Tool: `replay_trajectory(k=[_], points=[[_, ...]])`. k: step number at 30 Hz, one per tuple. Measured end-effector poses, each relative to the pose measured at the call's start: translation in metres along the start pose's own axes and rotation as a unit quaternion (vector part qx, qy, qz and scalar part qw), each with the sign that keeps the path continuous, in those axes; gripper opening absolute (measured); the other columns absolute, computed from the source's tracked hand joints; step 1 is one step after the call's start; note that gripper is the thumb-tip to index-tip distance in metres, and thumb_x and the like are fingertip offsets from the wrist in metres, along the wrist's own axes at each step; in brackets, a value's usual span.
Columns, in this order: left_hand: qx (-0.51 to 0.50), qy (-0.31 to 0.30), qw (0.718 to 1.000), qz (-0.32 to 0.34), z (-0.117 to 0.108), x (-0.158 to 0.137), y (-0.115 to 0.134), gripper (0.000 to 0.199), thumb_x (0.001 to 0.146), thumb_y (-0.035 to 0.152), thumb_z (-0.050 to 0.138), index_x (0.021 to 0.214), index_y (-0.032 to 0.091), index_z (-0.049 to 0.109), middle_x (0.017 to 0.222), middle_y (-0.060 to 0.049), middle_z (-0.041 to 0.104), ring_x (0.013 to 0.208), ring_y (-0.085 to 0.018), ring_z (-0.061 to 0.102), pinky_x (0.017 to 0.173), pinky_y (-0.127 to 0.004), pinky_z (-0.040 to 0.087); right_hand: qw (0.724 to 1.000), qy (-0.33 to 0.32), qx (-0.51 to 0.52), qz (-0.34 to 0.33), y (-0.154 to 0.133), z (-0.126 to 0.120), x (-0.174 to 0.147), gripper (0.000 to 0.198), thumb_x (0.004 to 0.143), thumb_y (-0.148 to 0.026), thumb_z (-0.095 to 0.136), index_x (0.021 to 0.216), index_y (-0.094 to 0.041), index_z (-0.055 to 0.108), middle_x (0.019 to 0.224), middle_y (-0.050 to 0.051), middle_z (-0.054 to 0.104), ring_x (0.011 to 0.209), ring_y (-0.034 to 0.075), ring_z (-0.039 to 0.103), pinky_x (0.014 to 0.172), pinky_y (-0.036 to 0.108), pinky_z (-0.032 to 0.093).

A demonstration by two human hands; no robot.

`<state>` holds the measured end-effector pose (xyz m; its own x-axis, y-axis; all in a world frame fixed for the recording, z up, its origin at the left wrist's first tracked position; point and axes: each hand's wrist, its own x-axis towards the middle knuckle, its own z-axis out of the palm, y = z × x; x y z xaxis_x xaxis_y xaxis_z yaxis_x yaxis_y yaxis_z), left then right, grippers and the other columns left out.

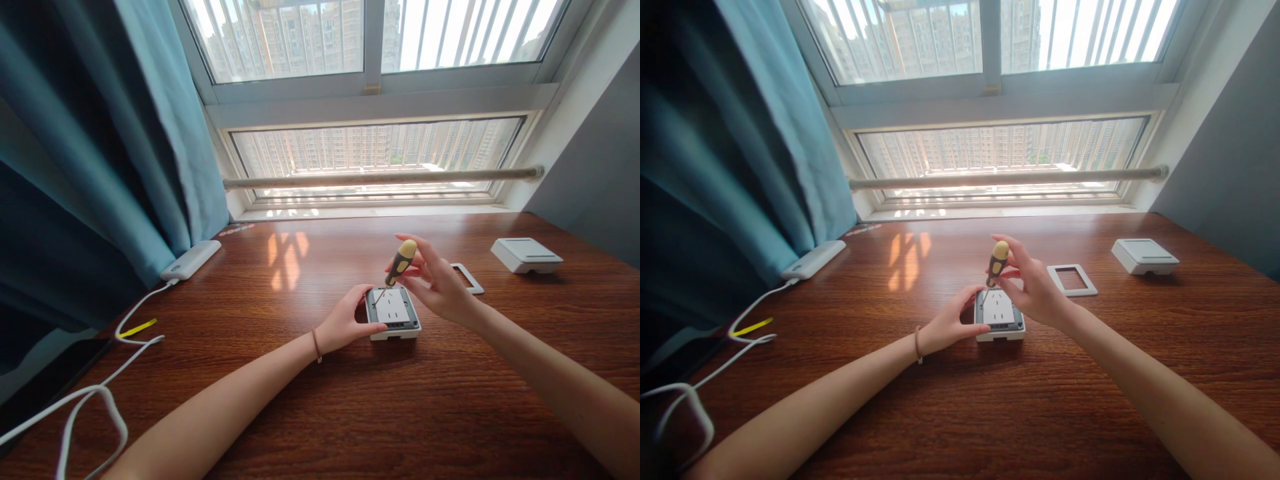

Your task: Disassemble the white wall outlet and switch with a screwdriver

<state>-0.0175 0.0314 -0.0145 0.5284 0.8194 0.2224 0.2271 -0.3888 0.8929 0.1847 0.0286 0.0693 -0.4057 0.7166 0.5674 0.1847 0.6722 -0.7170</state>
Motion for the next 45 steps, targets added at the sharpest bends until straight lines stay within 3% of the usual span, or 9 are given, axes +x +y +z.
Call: replay_trajectory(k=[7, 12, 16, 19, 23, 28, 34, 41, 45], points=[[-0.002, 0.002, 1.000, -0.003, -0.001, 0.001, -0.001, 0.073, 0.066, 0.037, 0.075, 0.127, 0.020, 0.040, 0.127, -0.011, 0.047, 0.116, -0.026, 0.047, 0.101, -0.040, 0.039, 0.996, 0.045, -0.078, 0.002, 0.009, 0.007, -0.003, 0.030, 0.084, -0.027, 0.055, 0.112, -0.023, 0.043, 0.082, 0.000, 0.058, 0.070, 0.013, 0.060, 0.069, 0.029, 0.053], [-0.018, 0.005, 1.000, -0.008, 0.000, 0.000, -0.004, 0.075, 0.065, 0.035, 0.076, 0.129, 0.020, 0.039, 0.128, -0.012, 0.047, 0.117, -0.026, 0.047, 0.103, -0.042, 0.037, 0.988, 0.142, -0.068, 0.007, 0.009, 0.009, -0.002, 0.052, 0.076, -0.027, 0.066, 0.119, -0.026, 0.036, 0.082, -0.001, 0.059, 0.070, 0.014, 0.063, 0.066, 0.030, 0.055], [-0.022, 0.005, 1.000, 0.002, 0.001, 0.000, -0.005, 0.072, 0.065, 0.035, 0.076, 0.127, 0.020, 0.042, 0.129, -0.011, 0.047, 0.118, -0.026, 0.047, 0.104, -0.042, 0.036, 0.993, 0.115, -0.040, 0.002, 0.005, 0.004, 0.001, 0.046, 0.077, -0.023, 0.065, 0.117, -0.027, 0.042, 0.088, 0.001, 0.064, 0.082, 0.017, 0.063, 0.078, 0.035, 0.054], [-0.019, 0.010, 1.000, 0.007, 0.001, 0.000, -0.005, 0.071, 0.065, 0.034, 0.076, 0.127, 0.020, 0.043, 0.130, -0.011, 0.046, 0.120, -0.026, 0.045, 0.105, -0.043, 0.034, 0.992, 0.113, -0.048, 0.013, 0.005, -0.002, 0.003, 0.043, 0.077, -0.022, 0.064, 0.117, -0.026, 0.049, 0.099, 0.003, 0.060, 0.086, 0.017, 0.061, 0.079, 0.034, 0.053], [-0.025, 0.009, 1.000, 0.003, 0.001, 0.000, -0.004, 0.071, 0.065, 0.034, 0.076, 0.127, 0.020, 0.043, 0.130, -0.012, 0.047, 0.120, -0.027, 0.045, 0.104, -0.043, 0.035, 0.991, 0.122, -0.049, 0.016, 0.010, -0.005, 0.003, 0.057, 0.077, -0.018, 0.064, 0.129, -0.028, 0.043, 0.098, 0.003, 0.059, 0.083, 0.016, 0.061, 0.079, 0.035, 0.054], [-0.033, 0.008, 0.999, 0.004, 0.001, 0.000, -0.005, 0.070, 0.065, 0.033, 0.076, 0.126, 0.021, 0.044, 0.129, -0.012, 0.047, 0.119, -0.026, 0.046, 0.104, -0.043, 0.036, 0.993, 0.100, -0.061, -0.024, 0.005, -0.003, 0.002, 0.050, 0.079, -0.017, 0.061, 0.125, -0.029, 0.046, 0.105, 0.004, 0.059, 0.093, 0.019, 0.060, 0.082, 0.037, 0.053], [-0.023, 0.010, 1.000, 0.000, 0.001, 0.000, -0.004, 0.071, 0.065, 0.034, 0.076, 0.126, 0.021, 0.043, 0.129, -0.011, 0.047, 0.118, -0.026, 0.046, 0.103, -0.042, 0.037, 0.977, 0.189, -0.098, -0.009, 0.000, -0.001, 0.002, 0.032, 0.074, -0.026, 0.069, 0.105, -0.026, 0.060, 0.089, 0.003, 0.060, 0.082, 0.018, 0.060, 0.078, 0.038, 0.054], [-0.016, 0.001, 1.000, 0.001, 0.002, 0.001, 0.000, 0.068, 0.066, 0.035, 0.075, 0.124, 0.021, 0.043, 0.127, -0.010, 0.049, 0.114, -0.026, 0.049, 0.098, -0.040, 0.041, 0.996, 0.076, 0.044, 0.001, 0.002, -0.009, 0.003, 0.037, 0.082, -0.020, 0.059, 0.118, -0.024, 0.053, 0.103, 0.004, 0.065, 0.098, 0.019, 0.062, 0.090, 0.038, 0.052], [-0.021, 0.007, 1.000, 0.000, 0.003, 0.001, -0.003, 0.068, 0.065, 0.035, 0.075, 0.123, 0.021, 0.043, 0.127, -0.010, 0.049, 0.113, -0.025, 0.050, 0.096, -0.040, 0.042, 0.988, 0.143, -0.054, -0.018, -0.001, -0.004, 0.001, 0.037, 0.078, -0.025, 0.064, 0.114, -0.026, 0.057, 0.102, 0.005, 0.062, 0.093, 0.020, 0.061, 0.085, 0.040, 0.053]])
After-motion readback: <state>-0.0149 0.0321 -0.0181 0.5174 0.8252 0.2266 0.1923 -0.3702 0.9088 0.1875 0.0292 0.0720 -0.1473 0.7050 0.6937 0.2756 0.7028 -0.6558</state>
